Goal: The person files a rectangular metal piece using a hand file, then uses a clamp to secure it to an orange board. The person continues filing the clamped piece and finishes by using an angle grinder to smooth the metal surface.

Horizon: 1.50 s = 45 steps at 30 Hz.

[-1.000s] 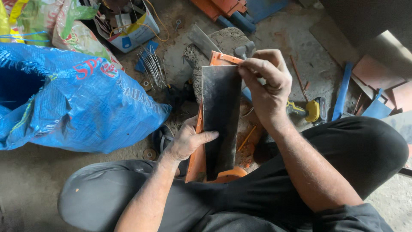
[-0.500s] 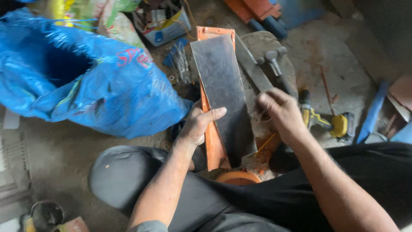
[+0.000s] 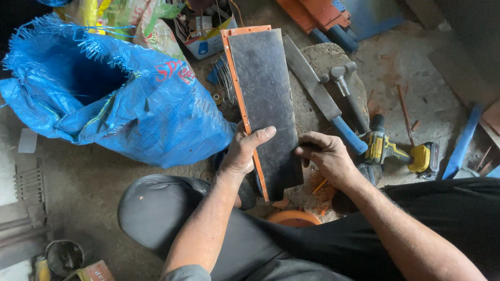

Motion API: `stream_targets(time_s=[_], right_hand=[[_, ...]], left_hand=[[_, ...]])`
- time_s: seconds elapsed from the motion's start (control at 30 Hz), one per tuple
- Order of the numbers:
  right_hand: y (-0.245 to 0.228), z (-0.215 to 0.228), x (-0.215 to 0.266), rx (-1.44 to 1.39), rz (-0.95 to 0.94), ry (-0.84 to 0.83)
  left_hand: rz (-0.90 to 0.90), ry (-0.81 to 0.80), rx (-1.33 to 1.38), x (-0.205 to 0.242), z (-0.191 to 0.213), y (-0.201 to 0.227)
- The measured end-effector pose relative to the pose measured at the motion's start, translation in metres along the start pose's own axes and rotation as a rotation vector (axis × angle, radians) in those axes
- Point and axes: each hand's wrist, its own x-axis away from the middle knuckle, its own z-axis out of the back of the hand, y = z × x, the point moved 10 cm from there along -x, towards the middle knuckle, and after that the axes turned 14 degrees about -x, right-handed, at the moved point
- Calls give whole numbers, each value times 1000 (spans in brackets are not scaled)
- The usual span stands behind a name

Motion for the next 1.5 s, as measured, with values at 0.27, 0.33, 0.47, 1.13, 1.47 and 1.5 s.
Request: stream_targets(time_s=[0.27,0.33,0.47,1.13,1.47,1.5], right_hand=[[-13,-5,2,-49,48,-116],[-11,-4,5,-75,51,-139],[-5,-1,0,-110,20,-144],[-25,-8,5,202,186,-58],[-35,-13,11,358,219,12],[-40,-16,12,441,234,35]], left_hand=[[63,28,75,4,5,-8],[73,43,85,5,6,-11],[64,29,129,2,0,-9],[-68,-252,28,16,-49,39],[-35,-248,49,15,-45,23],[-34,-235,96,11,-44,19]])
